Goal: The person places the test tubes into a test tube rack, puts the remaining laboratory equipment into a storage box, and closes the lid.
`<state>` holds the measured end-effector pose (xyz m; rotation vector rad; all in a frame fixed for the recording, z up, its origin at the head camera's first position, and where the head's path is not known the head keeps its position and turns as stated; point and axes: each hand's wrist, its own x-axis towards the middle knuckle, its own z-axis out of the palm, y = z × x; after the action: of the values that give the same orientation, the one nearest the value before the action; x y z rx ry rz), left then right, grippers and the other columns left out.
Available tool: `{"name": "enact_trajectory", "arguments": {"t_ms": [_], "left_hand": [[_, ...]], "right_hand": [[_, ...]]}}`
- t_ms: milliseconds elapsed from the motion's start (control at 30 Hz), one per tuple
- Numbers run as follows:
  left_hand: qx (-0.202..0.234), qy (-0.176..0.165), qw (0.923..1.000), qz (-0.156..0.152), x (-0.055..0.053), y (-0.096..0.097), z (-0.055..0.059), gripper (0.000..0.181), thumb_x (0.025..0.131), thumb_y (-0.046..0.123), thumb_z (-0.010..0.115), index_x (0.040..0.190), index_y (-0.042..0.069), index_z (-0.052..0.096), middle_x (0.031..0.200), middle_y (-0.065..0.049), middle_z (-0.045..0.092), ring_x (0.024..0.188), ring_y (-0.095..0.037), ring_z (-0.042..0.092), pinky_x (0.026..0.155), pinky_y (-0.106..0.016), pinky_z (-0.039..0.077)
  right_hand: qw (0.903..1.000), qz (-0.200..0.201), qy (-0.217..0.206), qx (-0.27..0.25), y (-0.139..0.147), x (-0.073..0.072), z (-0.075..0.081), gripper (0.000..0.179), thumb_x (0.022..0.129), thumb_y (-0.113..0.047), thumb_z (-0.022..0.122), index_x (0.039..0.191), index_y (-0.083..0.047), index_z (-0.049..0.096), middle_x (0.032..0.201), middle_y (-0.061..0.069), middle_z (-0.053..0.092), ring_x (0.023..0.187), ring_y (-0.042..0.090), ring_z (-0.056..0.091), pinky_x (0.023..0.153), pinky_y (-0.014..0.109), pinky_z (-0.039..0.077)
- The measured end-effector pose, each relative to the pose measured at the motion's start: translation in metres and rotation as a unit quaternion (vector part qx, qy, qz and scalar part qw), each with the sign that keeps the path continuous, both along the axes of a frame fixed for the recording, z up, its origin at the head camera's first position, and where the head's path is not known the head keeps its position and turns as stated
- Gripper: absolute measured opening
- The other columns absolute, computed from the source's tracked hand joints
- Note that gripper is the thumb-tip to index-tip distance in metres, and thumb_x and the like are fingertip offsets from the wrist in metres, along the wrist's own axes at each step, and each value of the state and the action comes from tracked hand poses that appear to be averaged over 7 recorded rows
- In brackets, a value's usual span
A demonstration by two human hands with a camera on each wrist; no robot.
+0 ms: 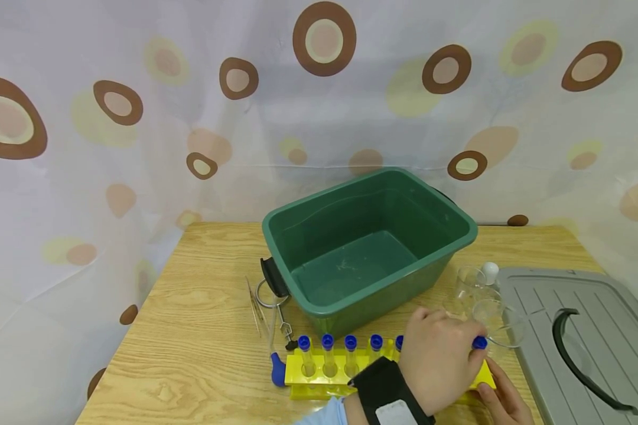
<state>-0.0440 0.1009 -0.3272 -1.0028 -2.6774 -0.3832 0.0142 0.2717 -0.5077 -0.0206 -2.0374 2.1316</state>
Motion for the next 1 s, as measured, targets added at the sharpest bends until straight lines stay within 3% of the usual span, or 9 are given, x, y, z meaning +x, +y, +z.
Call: {"name": "enact_trajectory", "arguments": {"t_ms": [267, 400, 600, 800, 1000], "left_hand": [[-0.022, -0.003, 0.9998, -0.003, 0.001, 0.002, -0.004, 0.015, 0.087, 0.043, 0.062, 0.101, 0.04, 0.067, 0.084, 0.028, 0.067, 0.071, 0.007, 0.056, 0.066, -0.012, 0.032], [-0.032, -0.009, 0.9994, -0.002, 0.0, 0.002, -0.004, 0.016, 0.087, 0.043, 0.062, 0.102, 0.041, 0.067, 0.086, 0.028, 0.067, 0.073, 0.006, 0.056, 0.067, -0.013, 0.033], [-0.044, -0.005, 0.999, -0.003, 0.0, 0.004, -0.005, 0.014, 0.087, 0.044, 0.061, 0.1, 0.04, 0.067, 0.085, 0.027, 0.067, 0.073, 0.006, 0.057, 0.069, -0.014, 0.035], [-0.055, 0.009, 0.9984, 0.0, 0.001, 0.005, -0.007, 0.013, 0.087, 0.045, 0.062, 0.097, 0.041, 0.068, 0.081, 0.027, 0.067, 0.072, 0.006, 0.057, 0.072, -0.015, 0.037], [-0.057, 0.031, 0.9979, 0.006, 0.004, 0.005, -0.011, 0.008, 0.086, 0.045, 0.062, 0.091, 0.041, 0.068, 0.074, 0.026, 0.066, 0.07, 0.005, 0.056, 0.074, -0.016, 0.037]], "right_hand": [[0.9996, 0.002, -0.027, 0.001, 0.001, 0.002, -0.002, 0.044, 0.099, -0.016, 0.044, 0.14, -0.03, 0.04, 0.123, -0.037, 0.04, 0.1, -0.018, 0.051, 0.072, 0.007, 0.048], [0.9996, 0.004, -0.028, -0.001, 0.001, 0.003, -0.002, 0.043, 0.099, -0.015, 0.044, 0.138, -0.033, 0.042, 0.121, -0.038, 0.04, 0.098, -0.017, 0.053, 0.072, 0.007, 0.048], [0.9998, 0.014, -0.004, -0.012, 0.0, 0.002, 0.0, 0.046, 0.099, -0.006, 0.041, 0.135, -0.035, 0.044, 0.12, -0.039, 0.043, 0.095, -0.012, 0.057, 0.072, 0.008, 0.048], [0.9999, 0.012, -0.001, -0.008, 0.001, 0.002, -0.002, 0.044, 0.099, -0.011, 0.043, 0.137, -0.033, 0.043, 0.121, -0.038, 0.042, 0.096, -0.014, 0.056, 0.073, 0.007, 0.048], [0.9987, 0.022, 0.041, -0.021, -0.003, 0.0, 0.0, 0.048, 0.098, -0.001, 0.04, 0.135, -0.03, 0.046, 0.125, -0.036, 0.044, 0.101, -0.014, 0.054, 0.073, 0.008, 0.049]]}}
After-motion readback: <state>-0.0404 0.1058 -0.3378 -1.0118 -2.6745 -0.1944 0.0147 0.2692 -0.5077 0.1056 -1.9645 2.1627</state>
